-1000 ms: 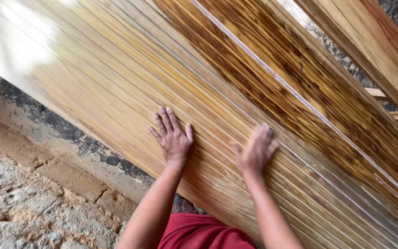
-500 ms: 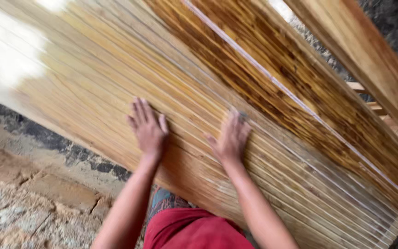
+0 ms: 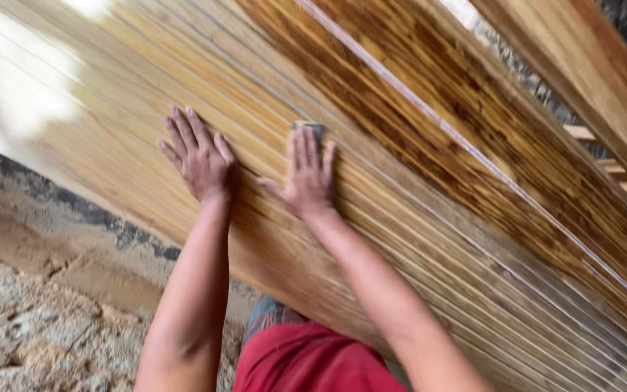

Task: The person sands a large wooden panel using a sanding block, moving along the grain to smooth the surface. They then switch to a smaller tool to scrape and clean the grooves between the wooden slats.

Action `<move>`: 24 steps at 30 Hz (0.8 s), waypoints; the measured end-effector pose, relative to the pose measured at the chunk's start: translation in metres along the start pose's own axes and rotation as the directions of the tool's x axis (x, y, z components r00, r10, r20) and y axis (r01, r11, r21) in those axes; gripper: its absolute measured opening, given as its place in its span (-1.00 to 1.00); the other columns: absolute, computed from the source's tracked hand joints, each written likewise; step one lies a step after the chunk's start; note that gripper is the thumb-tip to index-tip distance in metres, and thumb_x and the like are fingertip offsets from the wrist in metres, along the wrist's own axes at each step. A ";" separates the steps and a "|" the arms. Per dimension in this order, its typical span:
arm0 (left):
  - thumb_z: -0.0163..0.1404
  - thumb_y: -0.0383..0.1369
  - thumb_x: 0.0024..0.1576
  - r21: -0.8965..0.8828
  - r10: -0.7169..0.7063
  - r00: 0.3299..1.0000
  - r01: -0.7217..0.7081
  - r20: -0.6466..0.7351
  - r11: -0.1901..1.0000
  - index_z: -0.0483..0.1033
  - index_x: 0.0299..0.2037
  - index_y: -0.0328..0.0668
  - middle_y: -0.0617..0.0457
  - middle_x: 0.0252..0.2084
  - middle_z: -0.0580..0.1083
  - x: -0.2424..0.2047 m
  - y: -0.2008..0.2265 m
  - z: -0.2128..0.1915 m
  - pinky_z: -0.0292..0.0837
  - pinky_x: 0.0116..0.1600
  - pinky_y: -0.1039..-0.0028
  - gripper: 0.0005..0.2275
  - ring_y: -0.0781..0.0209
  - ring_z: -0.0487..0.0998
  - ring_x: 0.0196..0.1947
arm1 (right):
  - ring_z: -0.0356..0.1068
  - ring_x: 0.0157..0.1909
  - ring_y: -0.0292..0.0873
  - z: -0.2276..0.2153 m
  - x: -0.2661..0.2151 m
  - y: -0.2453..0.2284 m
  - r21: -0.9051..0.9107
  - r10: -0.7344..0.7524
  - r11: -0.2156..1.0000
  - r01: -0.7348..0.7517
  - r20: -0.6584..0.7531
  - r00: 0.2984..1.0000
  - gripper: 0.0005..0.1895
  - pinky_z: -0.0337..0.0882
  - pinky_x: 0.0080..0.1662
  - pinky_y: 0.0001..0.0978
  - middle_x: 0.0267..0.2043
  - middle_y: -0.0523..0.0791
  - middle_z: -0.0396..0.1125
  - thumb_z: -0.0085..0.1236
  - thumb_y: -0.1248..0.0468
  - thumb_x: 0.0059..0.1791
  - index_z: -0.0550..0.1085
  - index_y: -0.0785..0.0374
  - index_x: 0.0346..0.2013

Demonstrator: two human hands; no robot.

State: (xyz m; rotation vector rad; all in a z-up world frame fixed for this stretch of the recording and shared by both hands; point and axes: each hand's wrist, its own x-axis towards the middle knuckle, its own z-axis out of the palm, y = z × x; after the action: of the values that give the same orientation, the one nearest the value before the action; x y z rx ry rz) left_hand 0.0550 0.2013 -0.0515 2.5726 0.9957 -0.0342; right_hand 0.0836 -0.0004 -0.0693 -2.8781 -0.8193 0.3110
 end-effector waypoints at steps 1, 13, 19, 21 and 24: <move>-0.26 -0.13 0.36 -0.022 0.004 1.000 -0.004 -0.021 1.000 -0.02 0.59 -0.25 -0.13 0.65 -0.12 0.001 0.001 0.004 -0.45 0.60 -0.08 -0.38 -0.09 -0.21 0.64 | -0.36 0.67 0.09 -0.013 -0.026 0.020 0.054 0.017 0.998 -0.017 0.006 1.000 0.24 -0.47 0.50 0.32 0.65 0.08 -0.34 -0.50 -0.59 -0.04 -0.19 0.37 0.54; -0.22 -0.14 0.31 0.048 0.011 0.997 -0.007 -0.079 0.999 0.04 0.55 -0.27 -0.12 0.63 -0.09 0.011 0.004 0.013 -0.42 0.58 -0.07 -0.38 -0.08 -0.18 0.62 | -0.72 0.65 -0.05 0.009 0.056 -0.016 0.125 0.045 0.992 0.013 -0.448 0.893 0.23 -0.71 0.55 0.16 0.64 0.02 -0.72 -0.50 -0.57 0.02 -0.54 0.28 0.55; -0.28 -0.14 0.32 0.112 0.014 0.995 -0.003 -0.098 0.994 0.02 0.55 -0.25 -0.10 0.63 -0.12 0.017 0.008 0.011 -0.47 0.57 -0.04 -0.39 -0.04 -0.22 0.62 | -0.61 0.67 0.04 -0.028 -0.007 0.051 0.074 -0.031 0.996 0.047 -0.204 0.979 0.20 -0.64 0.52 0.16 0.64 0.09 -0.58 -0.52 -0.55 0.00 -0.35 0.34 0.55; -0.30 -0.14 0.32 0.135 0.013 0.995 0.000 -0.095 0.991 0.01 0.56 -0.25 -0.10 0.63 -0.14 0.014 0.006 0.013 -0.49 0.56 -0.02 -0.39 -0.04 -0.23 0.62 | -0.65 0.66 0.03 -0.044 -0.047 0.078 0.111 0.206 0.976 -0.190 -0.157 0.966 0.18 -0.68 0.51 0.14 0.64 0.09 -0.63 -0.60 -0.53 0.00 -0.40 0.36 0.54; -0.30 -0.13 0.31 0.120 0.009 0.998 -0.001 -0.067 0.993 -0.01 0.56 -0.25 -0.10 0.63 -0.15 0.012 0.003 0.015 -0.52 0.56 -0.01 -0.38 -0.05 -0.24 0.61 | -0.72 0.61 0.00 -0.040 -0.036 0.064 -0.021 0.537 0.843 -0.537 -0.004 0.843 0.20 -0.74 0.43 0.11 0.58 0.10 -0.72 -0.59 -0.56 -0.03 -0.45 0.36 0.49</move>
State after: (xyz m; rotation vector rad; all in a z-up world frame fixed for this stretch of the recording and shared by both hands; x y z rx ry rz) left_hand 0.0676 0.2020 -0.0662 2.7016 1.0411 -0.0065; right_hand 0.0955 -0.0764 -0.0363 -3.0718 0.0157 0.3585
